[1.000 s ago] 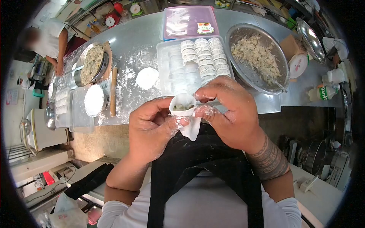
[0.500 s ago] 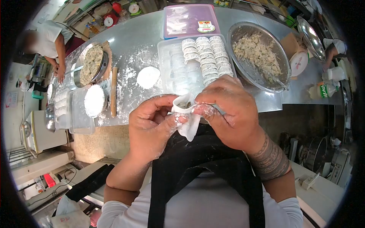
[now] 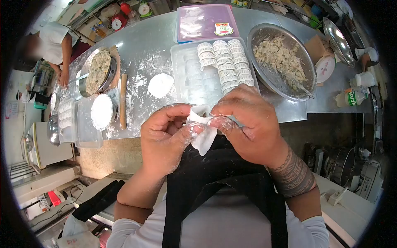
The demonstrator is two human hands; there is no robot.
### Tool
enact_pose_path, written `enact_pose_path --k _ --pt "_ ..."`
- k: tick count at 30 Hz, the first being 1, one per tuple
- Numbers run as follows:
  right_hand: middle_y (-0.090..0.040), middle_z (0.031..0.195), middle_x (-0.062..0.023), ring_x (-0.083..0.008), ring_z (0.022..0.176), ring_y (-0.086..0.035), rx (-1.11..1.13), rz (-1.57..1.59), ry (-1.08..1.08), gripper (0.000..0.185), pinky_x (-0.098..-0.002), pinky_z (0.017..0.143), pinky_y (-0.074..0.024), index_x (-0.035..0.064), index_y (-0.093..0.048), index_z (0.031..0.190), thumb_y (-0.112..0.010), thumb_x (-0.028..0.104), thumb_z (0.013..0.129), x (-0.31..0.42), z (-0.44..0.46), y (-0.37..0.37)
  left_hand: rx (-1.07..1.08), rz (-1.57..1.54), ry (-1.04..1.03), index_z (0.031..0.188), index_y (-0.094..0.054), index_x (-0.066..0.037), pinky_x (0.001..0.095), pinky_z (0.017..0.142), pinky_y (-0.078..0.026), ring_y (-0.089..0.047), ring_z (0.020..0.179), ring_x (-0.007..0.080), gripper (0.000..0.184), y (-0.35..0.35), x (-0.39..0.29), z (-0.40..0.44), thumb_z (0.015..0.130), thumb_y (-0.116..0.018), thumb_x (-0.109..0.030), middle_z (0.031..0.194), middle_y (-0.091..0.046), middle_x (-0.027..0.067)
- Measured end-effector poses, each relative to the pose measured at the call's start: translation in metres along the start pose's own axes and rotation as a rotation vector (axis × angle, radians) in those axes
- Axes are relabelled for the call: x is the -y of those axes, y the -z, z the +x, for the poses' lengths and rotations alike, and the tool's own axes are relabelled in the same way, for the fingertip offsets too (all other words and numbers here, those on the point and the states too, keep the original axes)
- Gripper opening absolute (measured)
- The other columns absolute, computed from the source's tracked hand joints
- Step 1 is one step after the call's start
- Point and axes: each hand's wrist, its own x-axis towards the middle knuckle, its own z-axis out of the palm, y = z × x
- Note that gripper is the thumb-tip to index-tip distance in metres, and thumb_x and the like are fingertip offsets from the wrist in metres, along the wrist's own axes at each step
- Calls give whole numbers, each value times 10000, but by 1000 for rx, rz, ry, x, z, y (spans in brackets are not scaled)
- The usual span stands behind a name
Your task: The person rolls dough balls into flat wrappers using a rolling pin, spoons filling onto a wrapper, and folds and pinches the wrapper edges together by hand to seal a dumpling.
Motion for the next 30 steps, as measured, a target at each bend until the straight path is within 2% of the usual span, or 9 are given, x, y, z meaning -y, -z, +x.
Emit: enact_pose_path --k 6,9,12,15,21,24,30 --pt "-684 910 -83 -308 883 -635 -74 -9 -61 153 -434 854 -445 69 -720 987 -772 159 876 4 -1 -2 59 27 23 1223 -648 61 328 947 -572 -696 1077 182 345 0 -6 0 915 -793 4 1168 -729 142" --pt "-678 903 -84 -306 882 -633 -3 19 -26 151 -434 846 -445 69 -720 988 -770 160 879 1 0 0 62 12 11 1229 -646 61 327 945 -572 -697 1074 181 348 -1 -5 2 916 -789 7 1170 -730 142" --pt "-698 912 -130 -293 839 -650 12 -13 19 147 -383 774 -501 10 -719 982 -785 76 868 4 2 2 6 -5 -25 1223 -656 61 321 935 -575 -702 1060 179 339 -4 -1 3 915 -787 12 1161 -734 141" --pt "-697 910 -130 -294 841 -649 3 15 31 124 -386 774 -501 13 -723 975 -773 62 872 3 3 2 -25 28 -26 1210 -672 60 316 921 -580 -708 1038 176 323 -2 -1 1 912 -789 14 1145 -740 137" --pt "-691 906 -130 -299 834 -649 17 -82 51 136 -391 769 -503 13 -723 976 -781 74 870 5 5 3 -7 96 12 1211 -683 58 308 910 -580 -707 1026 170 316 -2 -8 1 917 -787 8 1131 -741 130" --pt "-687 902 -129 -301 829 -645 -63 -66 -22 134 -391 763 -499 14 -724 972 -782 75 868 6 6 -1 20 93 21 1214 -679 59 310 928 -572 -699 1051 172 314 -2 -10 3 923 -782 6 1146 -734 131" --pt "-687 902 -128 -297 826 -639 14 -38 19 122 -387 762 -494 17 -727 970 -776 80 878 3 9 0 -10 66 0 1210 -674 55 315 933 -568 -692 1051 169 309 -1 -6 5 926 -781 -2 1152 -729 130"
